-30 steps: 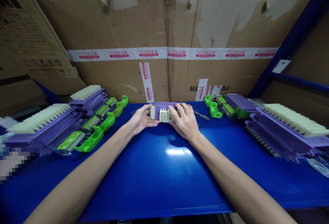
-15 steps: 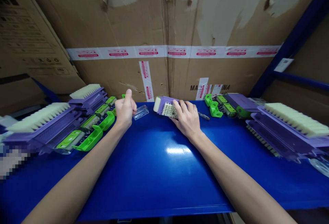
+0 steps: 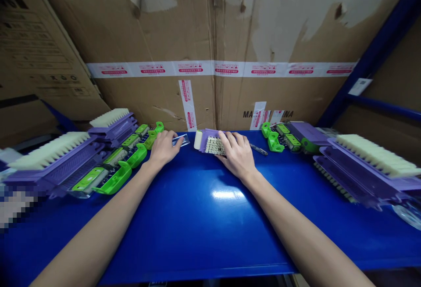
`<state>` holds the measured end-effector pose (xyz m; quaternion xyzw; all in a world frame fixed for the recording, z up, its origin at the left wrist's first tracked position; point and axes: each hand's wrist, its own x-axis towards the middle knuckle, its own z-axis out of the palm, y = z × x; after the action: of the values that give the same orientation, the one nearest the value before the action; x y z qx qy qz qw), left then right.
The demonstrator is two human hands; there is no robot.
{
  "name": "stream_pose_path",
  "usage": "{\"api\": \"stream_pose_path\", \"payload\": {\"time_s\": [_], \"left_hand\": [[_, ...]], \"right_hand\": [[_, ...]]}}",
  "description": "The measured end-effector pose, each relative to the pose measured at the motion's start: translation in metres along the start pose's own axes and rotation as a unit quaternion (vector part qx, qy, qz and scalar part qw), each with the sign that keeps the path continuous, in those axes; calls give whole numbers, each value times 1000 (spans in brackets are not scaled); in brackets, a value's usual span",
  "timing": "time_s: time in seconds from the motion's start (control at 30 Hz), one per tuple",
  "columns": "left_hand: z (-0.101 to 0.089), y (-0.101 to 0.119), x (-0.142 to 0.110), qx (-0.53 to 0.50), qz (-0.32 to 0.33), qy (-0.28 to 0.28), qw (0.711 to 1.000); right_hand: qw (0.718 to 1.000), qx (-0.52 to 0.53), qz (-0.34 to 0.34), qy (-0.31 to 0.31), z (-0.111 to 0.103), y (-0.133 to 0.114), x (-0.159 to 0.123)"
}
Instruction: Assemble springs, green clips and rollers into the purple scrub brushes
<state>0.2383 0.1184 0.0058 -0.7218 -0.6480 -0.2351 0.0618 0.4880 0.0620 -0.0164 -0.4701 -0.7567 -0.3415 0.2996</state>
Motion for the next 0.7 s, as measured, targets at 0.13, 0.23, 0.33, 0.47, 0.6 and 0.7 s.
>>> {"api": "stream_pose_path", "payload": {"time_s": [0.13,0.23,0.33,0.47,0.6,0.7], "left_hand": [[6,-2,0,38,1,-75,996],[4,1,0,43,18,-98,994],[1,6,-2,24,30,-97,994],[-3,11,-6,7,49,-113,992],[-2,11,-7,9,58,-116,992],[3,9,-7,-16,56,-108,992]], "right_hand": [[1000,1,-10,-5,0,-1,1],[1000,7,-12,-8,1,-1,1],[1000,13,-12,-17,1,-1,1],[999,13,-11,-30,1,-2,1],[999,10,-15,-39,0,-2,1],[999,11,-19,-46,0,-3,1]]}}
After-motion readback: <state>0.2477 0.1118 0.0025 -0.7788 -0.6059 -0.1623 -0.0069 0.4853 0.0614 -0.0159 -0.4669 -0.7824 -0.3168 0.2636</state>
